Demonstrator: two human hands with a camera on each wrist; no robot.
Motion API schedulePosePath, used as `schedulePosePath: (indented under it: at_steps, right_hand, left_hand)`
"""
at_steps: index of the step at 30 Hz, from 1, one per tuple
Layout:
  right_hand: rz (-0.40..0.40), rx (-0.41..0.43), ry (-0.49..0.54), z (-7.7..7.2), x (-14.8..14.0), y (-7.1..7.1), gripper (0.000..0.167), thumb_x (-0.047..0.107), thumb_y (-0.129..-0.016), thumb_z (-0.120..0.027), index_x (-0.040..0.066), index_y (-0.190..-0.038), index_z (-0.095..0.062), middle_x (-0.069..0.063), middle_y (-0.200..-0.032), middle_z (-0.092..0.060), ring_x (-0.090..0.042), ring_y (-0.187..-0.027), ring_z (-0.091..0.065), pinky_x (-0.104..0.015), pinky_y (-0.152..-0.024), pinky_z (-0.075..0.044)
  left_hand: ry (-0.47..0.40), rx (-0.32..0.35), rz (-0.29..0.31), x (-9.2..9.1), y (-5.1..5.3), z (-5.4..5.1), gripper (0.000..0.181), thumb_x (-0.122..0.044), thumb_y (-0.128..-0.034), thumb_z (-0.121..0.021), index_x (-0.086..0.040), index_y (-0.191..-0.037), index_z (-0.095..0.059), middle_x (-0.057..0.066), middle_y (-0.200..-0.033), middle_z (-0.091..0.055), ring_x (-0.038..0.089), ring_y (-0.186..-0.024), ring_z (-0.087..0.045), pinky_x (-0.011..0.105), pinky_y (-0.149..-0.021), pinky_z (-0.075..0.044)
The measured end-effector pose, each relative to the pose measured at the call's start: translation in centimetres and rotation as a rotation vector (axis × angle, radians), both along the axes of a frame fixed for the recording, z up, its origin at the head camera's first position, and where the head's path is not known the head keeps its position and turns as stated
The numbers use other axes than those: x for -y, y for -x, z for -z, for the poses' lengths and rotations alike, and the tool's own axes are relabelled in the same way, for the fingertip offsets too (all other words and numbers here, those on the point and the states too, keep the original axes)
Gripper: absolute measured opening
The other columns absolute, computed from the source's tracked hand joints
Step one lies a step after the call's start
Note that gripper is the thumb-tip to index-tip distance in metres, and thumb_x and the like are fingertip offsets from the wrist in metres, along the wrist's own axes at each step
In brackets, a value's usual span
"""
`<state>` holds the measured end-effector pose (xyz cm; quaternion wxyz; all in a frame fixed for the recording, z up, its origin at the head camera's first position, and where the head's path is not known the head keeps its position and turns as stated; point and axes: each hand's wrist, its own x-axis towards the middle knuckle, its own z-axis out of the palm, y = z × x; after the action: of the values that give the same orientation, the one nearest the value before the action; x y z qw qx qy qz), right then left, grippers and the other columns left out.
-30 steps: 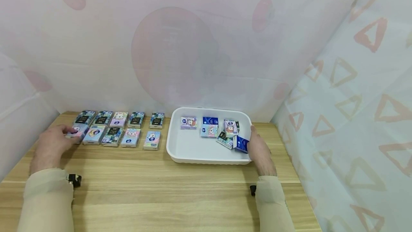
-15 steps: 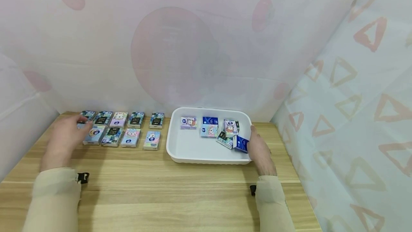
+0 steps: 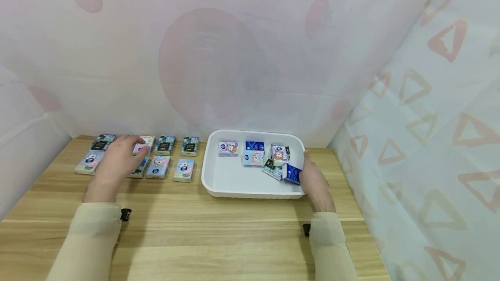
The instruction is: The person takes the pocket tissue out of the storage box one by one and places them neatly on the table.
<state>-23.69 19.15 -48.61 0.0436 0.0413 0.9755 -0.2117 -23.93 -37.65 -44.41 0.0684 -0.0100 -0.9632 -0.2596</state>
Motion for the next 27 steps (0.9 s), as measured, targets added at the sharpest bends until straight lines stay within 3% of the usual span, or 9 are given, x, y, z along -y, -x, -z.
schedulePosePath:
  at_steps: [13,19,22,27]
  right_hand:
    - [-0.013,-0.018,-0.019,0.0,-0.1,0.1,0.076,-0.004,-0.113,-0.046,-0.01,-0.183,-0.015,-0.045,-0.171,-0.05,-0.053,-0.134,-0.074,-0.07,-0.114,-0.064]
    - [-0.008,-0.011,-0.01,-0.2,0.0,-0.1,0.076,-0.004,-0.113,-0.046,-0.01,-0.183,-0.015,-0.045,-0.171,-0.05,-0.054,-0.137,-0.073,-0.071,-0.117,-0.062]
    - [-0.004,-0.012,-0.006,-0.1,0.0,0.0,0.076,-0.004,-0.113,-0.046,-0.009,-0.183,-0.015,-0.045,-0.17,-0.051,-0.054,-0.137,-0.073,-0.071,-0.117,-0.062]
    - [0.001,-0.01,0.0,0.0,-0.1,0.1,0.077,-0.003,-0.113,-0.046,-0.008,-0.183,-0.015,-0.045,-0.17,-0.052,-0.054,-0.136,-0.073,-0.071,-0.116,-0.062]
  left_hand:
    - [0.014,-0.05,0.175,-8.0,0.3,-1.1,0.039,-0.023,-0.1181,-0.07,0.004,-0.146,-0.072,0.034,-0.156,-0.068,0.057,-0.146,-0.066,0.072,-0.123,-0.059]
    - [0.072,-0.101,0.25,-11.6,0.1,-1.1,0.04,-0.022,-0.1157,-0.075,0.004,-0.145,-0.074,0.031,-0.154,-0.072,0.054,-0.146,-0.069,0.069,-0.125,-0.06]
    - [0.088,-0.1,0.274,-13.4,0.1,-1.1,0.041,-0.023,-0.1152,-0.076,0.004,-0.146,-0.074,0.03,-0.155,-0.072,0.054,-0.147,-0.068,0.069,-0.127,-0.058]
    - [0.102,-0.069,0.307,-16.3,-0.1,-1.2,0.034,-0.027,-0.1154,-0.077,-0.002,-0.139,-0.078,0.022,-0.144,-0.077,0.043,-0.135,-0.073,0.058,-0.118,-0.067]
